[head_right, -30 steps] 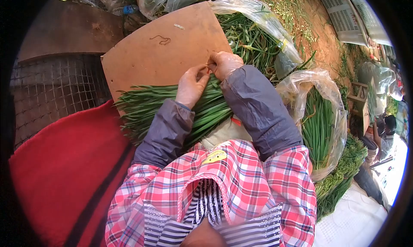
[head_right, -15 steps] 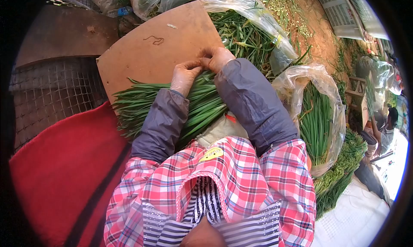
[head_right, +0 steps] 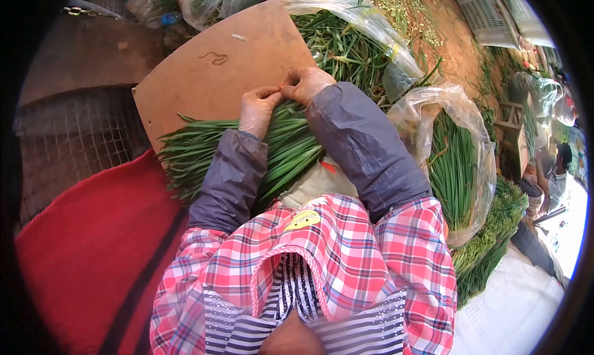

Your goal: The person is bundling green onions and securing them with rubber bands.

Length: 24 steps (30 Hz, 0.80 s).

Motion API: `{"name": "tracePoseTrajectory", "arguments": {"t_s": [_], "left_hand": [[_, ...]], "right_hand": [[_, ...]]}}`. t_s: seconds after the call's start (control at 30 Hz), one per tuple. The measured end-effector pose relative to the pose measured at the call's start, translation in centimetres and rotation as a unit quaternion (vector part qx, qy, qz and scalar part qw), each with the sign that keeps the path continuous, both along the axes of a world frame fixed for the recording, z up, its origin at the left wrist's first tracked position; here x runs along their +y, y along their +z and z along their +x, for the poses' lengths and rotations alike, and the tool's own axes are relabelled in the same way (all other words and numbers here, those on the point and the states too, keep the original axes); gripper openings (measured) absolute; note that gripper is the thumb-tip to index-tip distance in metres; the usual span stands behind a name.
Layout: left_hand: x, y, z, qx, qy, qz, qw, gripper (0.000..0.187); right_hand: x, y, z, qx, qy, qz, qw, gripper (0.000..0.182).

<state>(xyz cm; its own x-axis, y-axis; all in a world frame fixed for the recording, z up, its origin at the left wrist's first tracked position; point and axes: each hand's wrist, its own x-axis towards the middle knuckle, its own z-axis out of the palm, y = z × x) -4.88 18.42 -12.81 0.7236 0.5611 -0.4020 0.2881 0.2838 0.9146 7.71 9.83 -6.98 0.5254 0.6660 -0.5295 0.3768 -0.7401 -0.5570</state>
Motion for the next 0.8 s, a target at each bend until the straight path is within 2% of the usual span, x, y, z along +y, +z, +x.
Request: {"name": "tracePoseTrajectory", "arguments": {"t_s": [0.13, 0.23, 0.33, 0.4, 0.47, 0.57, 0.63, 0.73, 0.77, 0.8], "left_hand": [[0.1, 1.0, 0.0, 0.018, -0.015, 0.011, 1.0, 0.016], [-0.2, 0.5, 0.1, -0.052, 0.012, -0.019, 0.998, 0.014], [-0.3, 1.0, 0.2, -0.019, 0.015, -0.035, 0.999, 0.013], [-0.4, 0.3, 0.3, -0.012, 0.011, 0.001, 1.0, 0.011], [-0.3, -0.2, 0.4, -0.003, 0.009, 0.02, 1.0, 0.01], [-0.2, -0.5, 0.5, -0.014, 0.011, 0.026, 1.0, 0.012], [-0.1, -0.7, 0.4, -0.014, 0.012, 0.018, 1.0, 0.013], [0.0, -0.4, 0.2, -0.014, -0.017, 0.029, 0.999, 0.009], [0.2, -0.4, 0.2, -0.007, -0.03, 0.047, 0.998, 0.009], [0.2, -0.7, 0.1, 0.0, -0.043, 0.065, 0.997, 0.009]], "right_hand": [[0.3, 0.4, 0.3, 0.0, 0.018, -0.047, 0.999, 0.038], [0.1, -0.5, 0.2, -0.033, 0.026, -0.007, 0.999, 0.03], [-2.2, 1.8, 2.2, -0.097, -0.073, 0.271, 0.955, 0.026], [-5.1, 7.0, 3.4, -0.112, -0.082, 0.247, 0.959, 0.02], [-9.4, 9.1, 4.5, -0.151, -0.011, 0.1, 0.983, 0.02], [-14.1, 8.4, 1.4, -0.155, 0.108, 0.073, 0.979, 0.019], [-14.2, 8.2, -2.3, -0.211, 0.193, 0.039, 0.957, 0.031], [-13.6, 6.2, -4.9, -0.23, 0.209, 0.081, 0.947, 0.03], [-13.0, 6.5, -4.7, -0.189, 0.167, 0.072, 0.965, 0.025], [-12.8, 5.7, -4.0, -0.146, 0.073, 0.141, 0.977, 0.021]]}}
